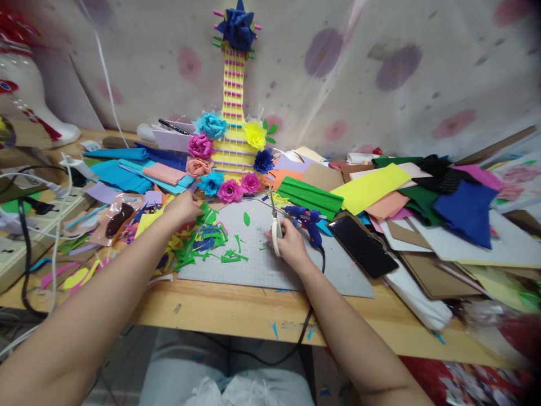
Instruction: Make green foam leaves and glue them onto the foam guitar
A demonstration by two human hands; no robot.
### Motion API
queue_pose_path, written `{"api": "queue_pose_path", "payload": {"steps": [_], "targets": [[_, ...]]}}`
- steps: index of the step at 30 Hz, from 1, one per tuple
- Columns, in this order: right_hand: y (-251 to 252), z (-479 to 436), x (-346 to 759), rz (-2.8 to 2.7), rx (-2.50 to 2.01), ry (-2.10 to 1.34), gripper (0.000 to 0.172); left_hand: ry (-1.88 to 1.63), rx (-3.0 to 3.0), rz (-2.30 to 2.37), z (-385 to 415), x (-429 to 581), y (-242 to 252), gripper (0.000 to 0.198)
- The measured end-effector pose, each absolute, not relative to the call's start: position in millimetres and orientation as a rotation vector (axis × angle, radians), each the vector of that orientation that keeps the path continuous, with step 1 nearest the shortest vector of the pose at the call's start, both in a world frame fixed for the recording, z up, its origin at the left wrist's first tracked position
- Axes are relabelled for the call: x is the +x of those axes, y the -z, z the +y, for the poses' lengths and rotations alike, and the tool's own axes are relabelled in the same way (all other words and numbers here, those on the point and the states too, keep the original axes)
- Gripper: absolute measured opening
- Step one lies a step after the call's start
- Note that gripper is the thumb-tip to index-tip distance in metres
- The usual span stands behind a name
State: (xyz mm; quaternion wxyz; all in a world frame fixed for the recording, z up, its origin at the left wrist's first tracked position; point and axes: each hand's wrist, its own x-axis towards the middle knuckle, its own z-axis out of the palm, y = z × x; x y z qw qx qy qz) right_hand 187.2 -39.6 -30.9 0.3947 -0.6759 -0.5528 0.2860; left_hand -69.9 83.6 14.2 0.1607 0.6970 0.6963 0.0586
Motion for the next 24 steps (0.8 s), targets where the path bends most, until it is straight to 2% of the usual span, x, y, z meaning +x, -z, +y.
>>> {"api": "queue_pose_path", "payload": {"steps": [5, 12, 18, 21, 24], "targets": [[32.4, -39.2, 187.0, -1.391, -1.703, -0.751, 0.024, -0.467, 1.809, 1.857, 86.6, -85.8, -15.6, 0.021], [36.2, -35.9, 184.2, -1.307, -1.620, -0.841, 0.029, -0.929, 1.326, 1.521, 68.4, -75.4, -37.0, 0.029], [18.4, -36.1, 166.0, -1.072, -1.317, -1.153, 0.040, -0.799, 1.279, 1.188, 32.0, -21.2, -32.3, 0.037], [13.3, -37.3, 163.0, -0.998, -1.271, -1.200, 0.043, -0.657, 1.215, 1.102, 11.6, 6.8, -23.4, 0.035], [14.3, -38.0, 165.9, -0.951, -1.278, -1.207, 0.044, -0.659, 1.146, 1.105, 1.3, 21.6, -16.1, 0.035]]}}
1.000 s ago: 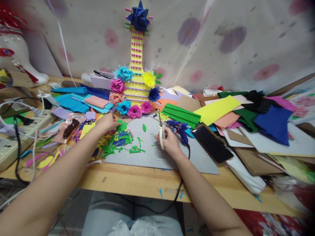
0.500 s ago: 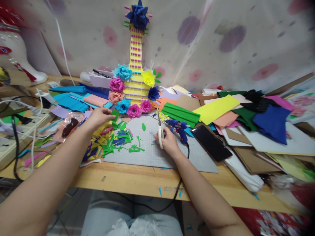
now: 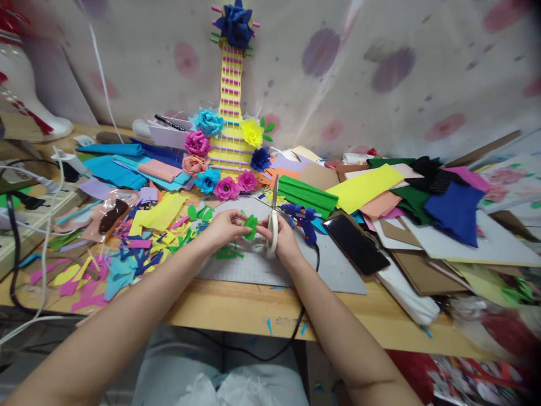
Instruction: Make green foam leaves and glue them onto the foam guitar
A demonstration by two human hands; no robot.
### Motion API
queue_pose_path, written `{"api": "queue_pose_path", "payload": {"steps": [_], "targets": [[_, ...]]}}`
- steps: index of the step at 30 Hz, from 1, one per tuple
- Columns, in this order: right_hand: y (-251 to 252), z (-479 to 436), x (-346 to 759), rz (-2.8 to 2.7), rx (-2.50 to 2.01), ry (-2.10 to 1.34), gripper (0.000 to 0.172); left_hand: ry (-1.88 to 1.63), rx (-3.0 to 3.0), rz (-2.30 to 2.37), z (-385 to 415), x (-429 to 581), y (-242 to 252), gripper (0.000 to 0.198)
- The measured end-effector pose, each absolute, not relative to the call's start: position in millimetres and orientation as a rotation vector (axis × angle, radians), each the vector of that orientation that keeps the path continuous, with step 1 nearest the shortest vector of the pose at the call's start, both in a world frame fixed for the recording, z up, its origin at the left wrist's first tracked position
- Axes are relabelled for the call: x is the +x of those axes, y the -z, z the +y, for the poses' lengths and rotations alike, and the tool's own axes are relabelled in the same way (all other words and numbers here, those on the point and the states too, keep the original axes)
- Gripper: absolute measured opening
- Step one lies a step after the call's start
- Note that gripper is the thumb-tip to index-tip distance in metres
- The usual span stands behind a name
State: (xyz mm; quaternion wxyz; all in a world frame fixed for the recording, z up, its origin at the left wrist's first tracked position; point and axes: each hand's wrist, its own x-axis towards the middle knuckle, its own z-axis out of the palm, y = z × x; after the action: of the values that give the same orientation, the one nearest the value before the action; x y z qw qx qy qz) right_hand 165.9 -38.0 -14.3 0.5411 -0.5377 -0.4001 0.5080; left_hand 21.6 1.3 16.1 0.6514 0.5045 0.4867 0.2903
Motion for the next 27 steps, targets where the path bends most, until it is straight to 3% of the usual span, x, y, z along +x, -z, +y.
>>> {"api": "queue_pose_path", "payload": {"steps": [13, 17, 21, 24, 27], "targets": [[28.7, -32.4, 174.4, -1.014, -1.403, -1.052, 0.046, -0.512, 1.380, 1.180, 4.1, 21.2, -14.9, 0.032], [31.2, -32.7, 178.7, -1.083, -1.452, -0.943, 0.041, -0.633, 1.850, 1.657, 33.4, -21.8, -31.6, 0.024], [33.4, -31.1, 180.5, -1.103, -1.496, -0.910, 0.040, -0.352, 1.912, 2.171, 61.1, -64.9, -37.1, 0.038], [35.4, -30.3, 181.1, -1.119, -1.505, -0.903, 0.040, -0.200, 1.865, 2.201, 69.5, -77.3, -26.8, 0.043], [34.3, -30.9, 181.4, -1.099, -1.501, -0.916, 0.041, -0.362, 1.807, 2.055, 70.5, -79.1, -19.6, 0.037]]}}
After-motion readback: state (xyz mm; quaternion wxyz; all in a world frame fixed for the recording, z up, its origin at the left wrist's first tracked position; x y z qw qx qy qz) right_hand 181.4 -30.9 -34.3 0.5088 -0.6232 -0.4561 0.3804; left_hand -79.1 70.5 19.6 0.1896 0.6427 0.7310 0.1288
